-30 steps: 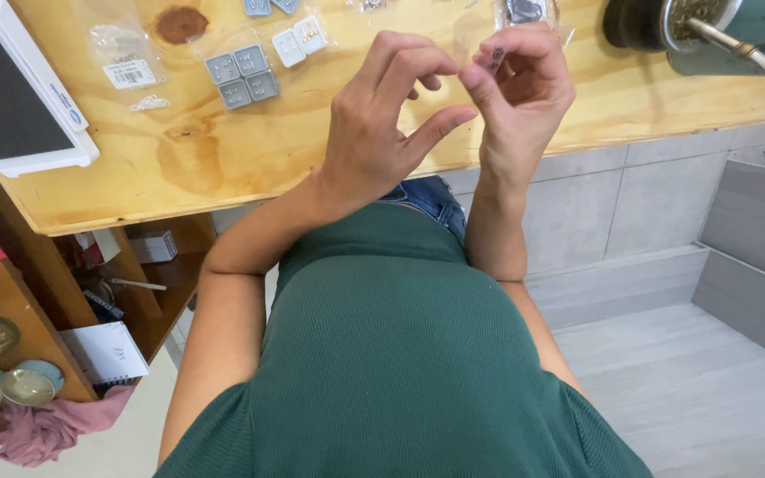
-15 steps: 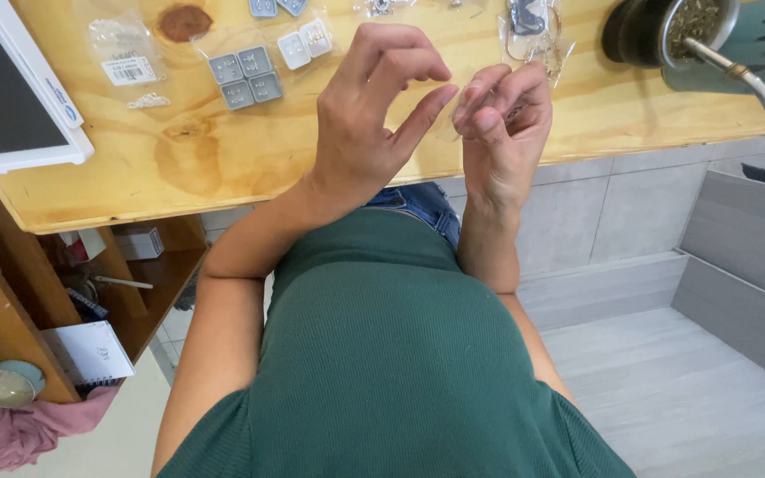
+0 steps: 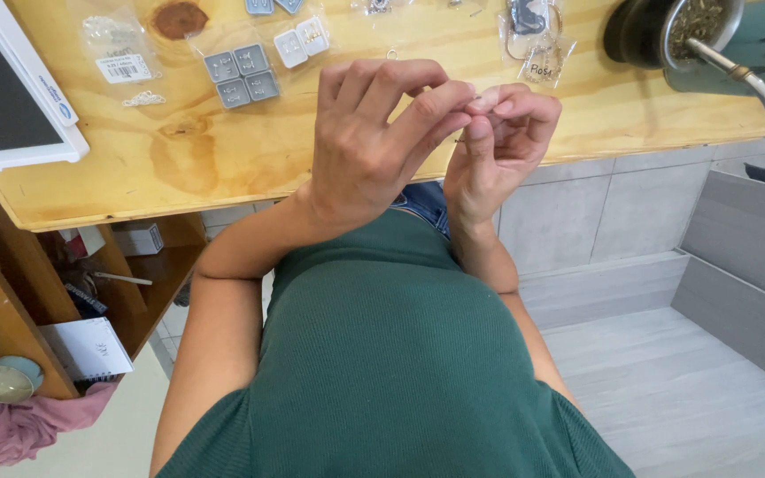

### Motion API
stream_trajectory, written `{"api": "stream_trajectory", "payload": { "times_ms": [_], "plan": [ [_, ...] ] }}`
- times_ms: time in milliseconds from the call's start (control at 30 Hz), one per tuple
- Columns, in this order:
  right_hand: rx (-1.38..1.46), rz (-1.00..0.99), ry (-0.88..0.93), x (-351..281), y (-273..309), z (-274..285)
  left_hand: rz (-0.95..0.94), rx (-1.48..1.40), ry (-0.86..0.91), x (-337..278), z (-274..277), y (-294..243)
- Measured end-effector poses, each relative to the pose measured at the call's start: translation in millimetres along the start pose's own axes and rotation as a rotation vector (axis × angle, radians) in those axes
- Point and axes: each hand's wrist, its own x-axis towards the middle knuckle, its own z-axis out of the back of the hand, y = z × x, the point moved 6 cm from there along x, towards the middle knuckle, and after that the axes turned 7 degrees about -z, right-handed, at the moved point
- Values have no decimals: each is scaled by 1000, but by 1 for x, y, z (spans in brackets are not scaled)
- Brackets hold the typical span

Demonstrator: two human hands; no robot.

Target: Inspecting small jewelry charms and placing them into individual plastic bags on a wooden table.

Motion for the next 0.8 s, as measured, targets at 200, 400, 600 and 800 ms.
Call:
{"api": "stream_trajectory", "payload": {
  "times_ms": [200,400,600,800],
  "plan": [
    [-139,-34,89,5,15,0,-47,-183,118,3,0,6],
    [-189,-47,138,3,28,1,-244,-115,77,12,9,2],
    [-201,2,110,4,35,3,-185,-198,1,14,20,-2],
    [-35,-288,262,10,12,13,545,-1296,262,-1,-9,17]
  ]
}}
